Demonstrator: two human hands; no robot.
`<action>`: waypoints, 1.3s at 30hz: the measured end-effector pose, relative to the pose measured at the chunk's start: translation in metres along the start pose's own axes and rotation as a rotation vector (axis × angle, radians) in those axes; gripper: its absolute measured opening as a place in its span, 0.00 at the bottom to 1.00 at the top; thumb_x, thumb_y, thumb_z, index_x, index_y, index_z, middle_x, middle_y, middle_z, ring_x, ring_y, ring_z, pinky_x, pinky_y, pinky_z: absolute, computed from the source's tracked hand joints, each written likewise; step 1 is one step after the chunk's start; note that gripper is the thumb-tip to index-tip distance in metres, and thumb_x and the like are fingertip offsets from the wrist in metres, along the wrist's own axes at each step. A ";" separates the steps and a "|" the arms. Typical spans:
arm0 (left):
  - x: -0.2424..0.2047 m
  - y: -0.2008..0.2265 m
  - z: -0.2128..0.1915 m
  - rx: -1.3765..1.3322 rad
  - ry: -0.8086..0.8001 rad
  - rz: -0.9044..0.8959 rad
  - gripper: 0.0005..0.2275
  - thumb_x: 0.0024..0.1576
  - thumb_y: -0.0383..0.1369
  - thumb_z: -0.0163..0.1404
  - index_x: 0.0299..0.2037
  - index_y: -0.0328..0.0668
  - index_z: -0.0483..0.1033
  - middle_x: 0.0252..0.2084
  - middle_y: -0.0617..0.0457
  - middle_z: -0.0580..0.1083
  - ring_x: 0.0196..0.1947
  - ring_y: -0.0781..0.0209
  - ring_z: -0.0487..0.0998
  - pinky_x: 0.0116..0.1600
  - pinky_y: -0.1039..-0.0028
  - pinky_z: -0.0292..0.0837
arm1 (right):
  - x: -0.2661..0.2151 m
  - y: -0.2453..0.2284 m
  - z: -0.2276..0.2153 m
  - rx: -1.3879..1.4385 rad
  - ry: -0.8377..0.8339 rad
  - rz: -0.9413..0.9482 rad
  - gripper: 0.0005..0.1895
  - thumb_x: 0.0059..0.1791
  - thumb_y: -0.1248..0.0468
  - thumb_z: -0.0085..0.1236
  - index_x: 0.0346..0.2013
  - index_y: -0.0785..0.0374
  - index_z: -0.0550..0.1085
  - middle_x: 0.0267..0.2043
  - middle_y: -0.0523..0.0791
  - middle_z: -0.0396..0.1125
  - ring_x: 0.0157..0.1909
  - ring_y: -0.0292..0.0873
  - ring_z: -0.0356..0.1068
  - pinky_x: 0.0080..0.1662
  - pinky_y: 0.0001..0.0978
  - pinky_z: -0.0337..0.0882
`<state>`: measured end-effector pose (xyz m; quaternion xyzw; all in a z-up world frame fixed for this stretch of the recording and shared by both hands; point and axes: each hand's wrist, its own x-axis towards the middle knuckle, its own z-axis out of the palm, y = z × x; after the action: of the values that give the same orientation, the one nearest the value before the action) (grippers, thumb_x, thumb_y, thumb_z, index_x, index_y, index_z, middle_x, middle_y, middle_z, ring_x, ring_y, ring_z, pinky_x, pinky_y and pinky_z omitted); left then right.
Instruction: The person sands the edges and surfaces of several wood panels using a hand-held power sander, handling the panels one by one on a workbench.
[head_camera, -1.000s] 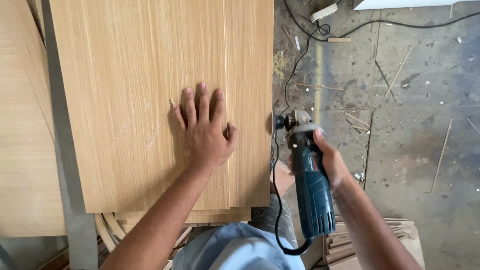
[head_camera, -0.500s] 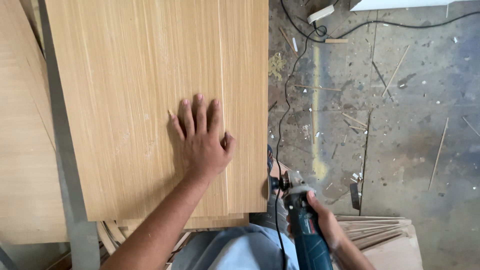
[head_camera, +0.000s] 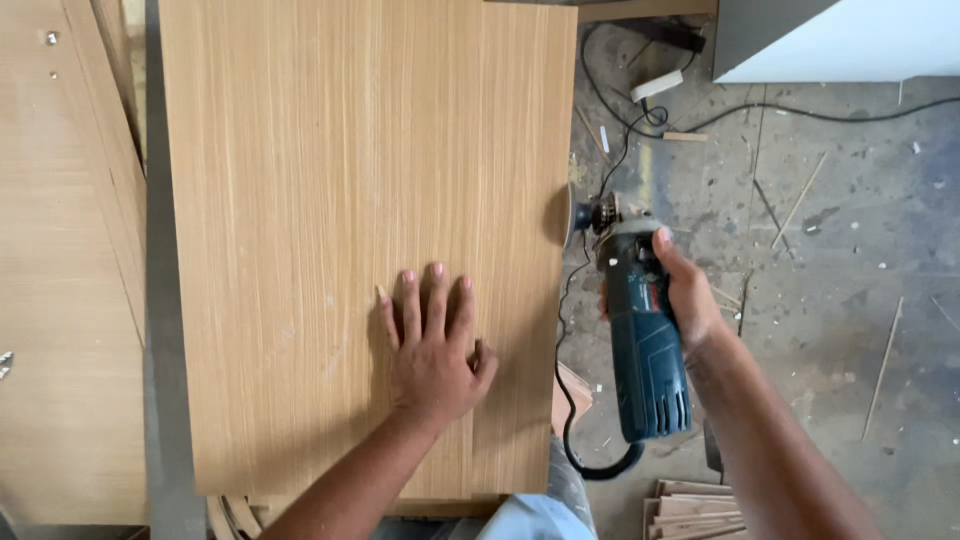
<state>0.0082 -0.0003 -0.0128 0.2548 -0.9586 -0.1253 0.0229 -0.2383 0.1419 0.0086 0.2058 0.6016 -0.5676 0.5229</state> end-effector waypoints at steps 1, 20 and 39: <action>-0.001 0.001 0.002 0.000 0.002 -0.005 0.35 0.48 0.43 0.46 0.70 0.46 0.59 0.73 0.35 0.53 0.74 0.25 0.42 0.68 0.33 0.23 | 0.004 -0.007 0.003 -0.005 -0.002 0.000 0.35 0.52 0.36 0.44 0.39 0.70 0.72 0.25 0.61 0.69 0.25 0.59 0.74 0.31 0.51 0.76; -0.004 0.000 0.000 0.153 0.002 0.006 0.37 0.47 0.49 0.43 0.70 0.47 0.57 0.75 0.39 0.52 0.74 0.31 0.46 0.73 0.39 0.36 | 0.118 -0.121 0.028 0.036 -0.169 0.017 0.39 0.51 0.32 0.40 0.46 0.69 0.71 0.33 0.55 0.69 0.32 0.51 0.71 0.33 0.40 0.72; 0.000 -0.002 0.000 0.135 -0.003 -0.028 0.37 0.46 0.50 0.43 0.70 0.47 0.59 0.75 0.40 0.53 0.75 0.34 0.47 0.72 0.40 0.39 | 0.048 -0.039 0.002 0.023 -0.243 -0.050 0.35 0.53 0.36 0.37 0.46 0.69 0.67 0.30 0.56 0.68 0.27 0.51 0.70 0.31 0.41 0.74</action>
<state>0.0095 -0.0019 -0.0135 0.2690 -0.9612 -0.0609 0.0026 -0.2883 0.1126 -0.0140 0.1263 0.5321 -0.6082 0.5753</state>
